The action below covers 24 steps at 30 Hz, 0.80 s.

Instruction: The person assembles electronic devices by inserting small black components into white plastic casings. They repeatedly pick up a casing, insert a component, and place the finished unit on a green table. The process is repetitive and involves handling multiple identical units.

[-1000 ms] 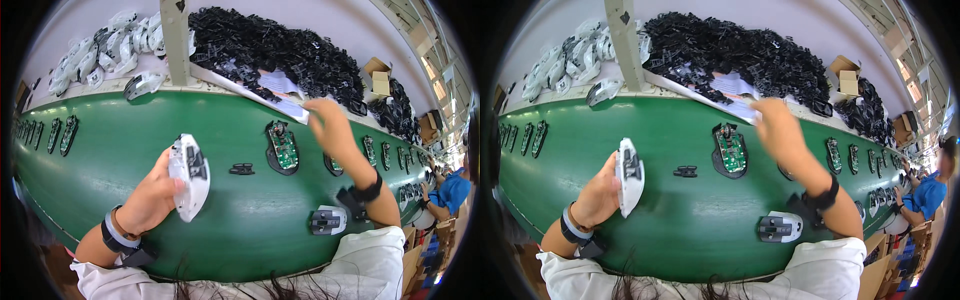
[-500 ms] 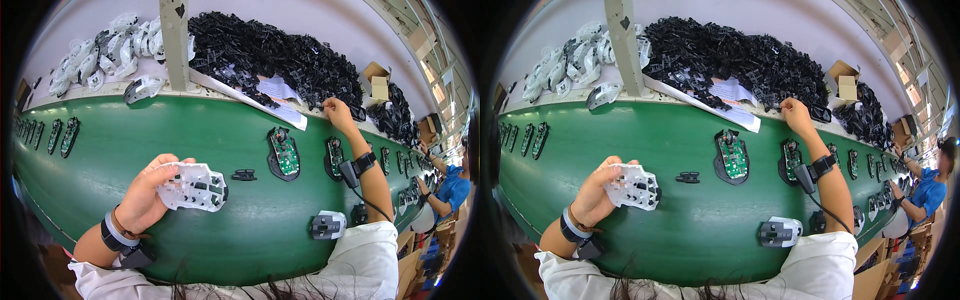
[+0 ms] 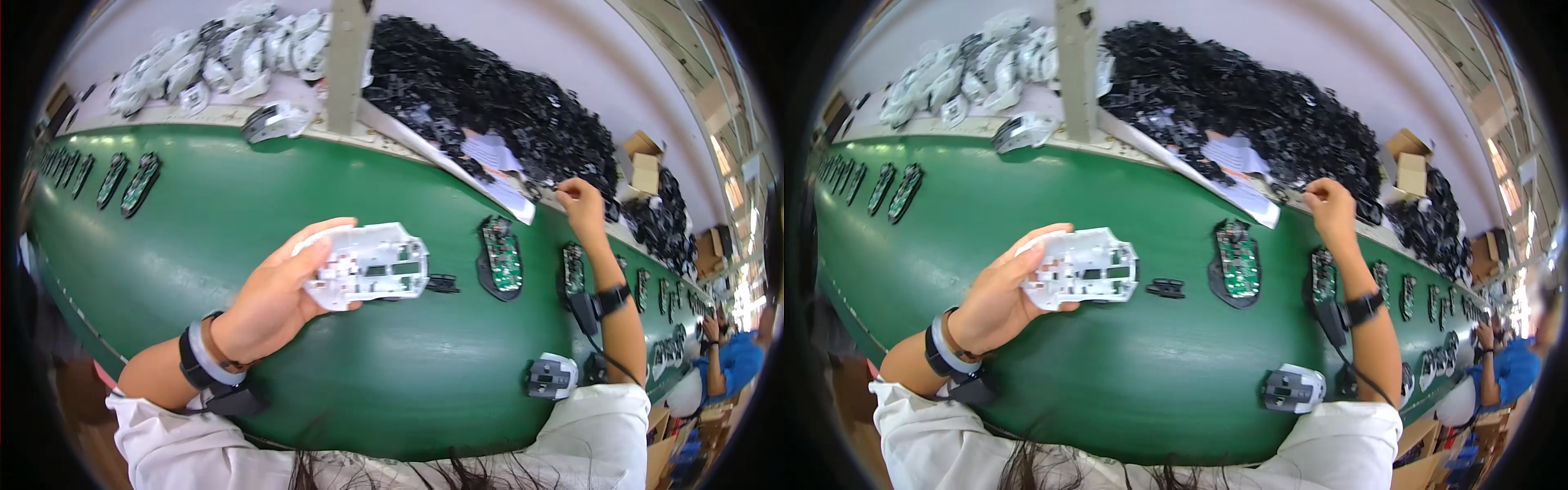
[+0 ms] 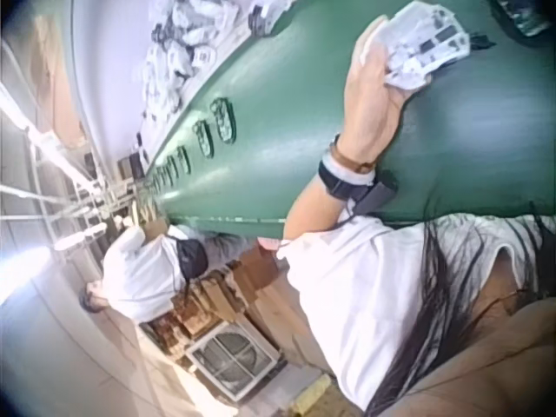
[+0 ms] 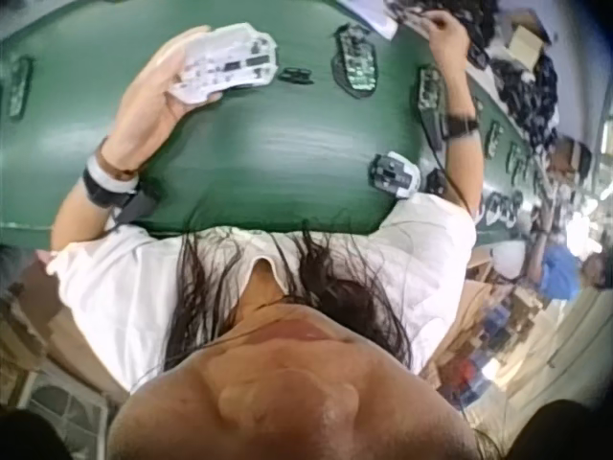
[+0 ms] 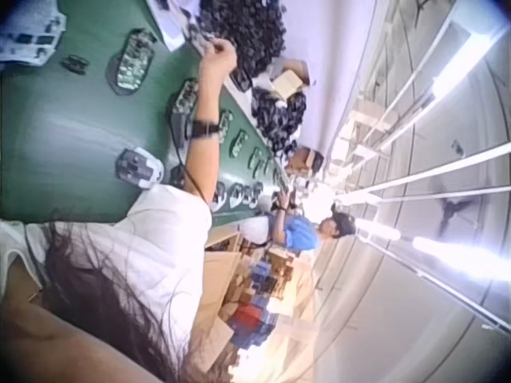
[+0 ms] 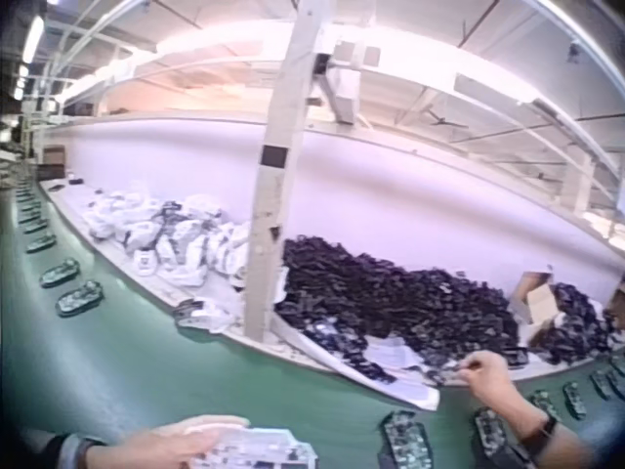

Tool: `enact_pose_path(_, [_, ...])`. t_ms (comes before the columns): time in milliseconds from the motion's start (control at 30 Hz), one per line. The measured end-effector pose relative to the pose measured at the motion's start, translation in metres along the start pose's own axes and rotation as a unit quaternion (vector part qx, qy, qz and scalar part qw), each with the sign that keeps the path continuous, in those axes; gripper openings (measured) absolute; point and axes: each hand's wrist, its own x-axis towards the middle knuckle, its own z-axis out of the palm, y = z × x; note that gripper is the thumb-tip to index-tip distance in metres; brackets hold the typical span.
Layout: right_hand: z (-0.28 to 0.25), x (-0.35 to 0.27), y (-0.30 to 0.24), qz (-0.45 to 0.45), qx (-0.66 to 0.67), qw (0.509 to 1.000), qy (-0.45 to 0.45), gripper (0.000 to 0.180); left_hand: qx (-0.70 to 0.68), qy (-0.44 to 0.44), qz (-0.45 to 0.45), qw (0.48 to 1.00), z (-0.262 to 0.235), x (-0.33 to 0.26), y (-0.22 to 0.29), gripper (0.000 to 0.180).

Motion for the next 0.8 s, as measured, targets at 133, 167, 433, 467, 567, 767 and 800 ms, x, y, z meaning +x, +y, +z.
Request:
enact_pose_path(133, [-0.003,-0.056,-0.148,-0.149,0.192,0.970,-0.007,0.018,0.027,-0.002,0.016,0.999,-0.001,-0.001,-0.003,0.039])
enact_pose_path(167, [-0.003,-0.071,-0.177,-0.222,0.193,0.955,-0.043,0.021,0.033,0.006,0.024,0.999,-0.001,-0.002,-0.005,0.040])
enact_pose_path(433, [0.025,-0.105,-0.245,-0.444,0.157,0.875,-0.108,0.025,0.051,-0.009,0.072,0.996,0.012,-0.006,-0.003,0.041])
enact_pose_path(467, [0.029,-0.106,-0.246,-0.437,0.160,0.877,-0.122,0.025,0.081,-0.009,0.093,0.992,0.009,-0.007,-0.004,0.042])
enact_pose_path(567, [0.036,-0.107,-0.246,-0.474,0.128,0.867,-0.080,0.023,0.146,-0.003,0.135,0.980,0.004,-0.005,-0.007,0.047])
enact_pose_path(767, [0.049,-0.111,-0.243,-0.549,0.097,0.830,-0.020,0.021,0.158,0.032,0.140,0.977,0.008,-0.003,-0.008,0.046])
enact_pose_path(800, [0.045,-0.110,-0.243,-0.535,0.074,0.839,-0.070,0.024,0.154,0.037,0.132,0.979,0.006,-0.004,-0.009,0.045])
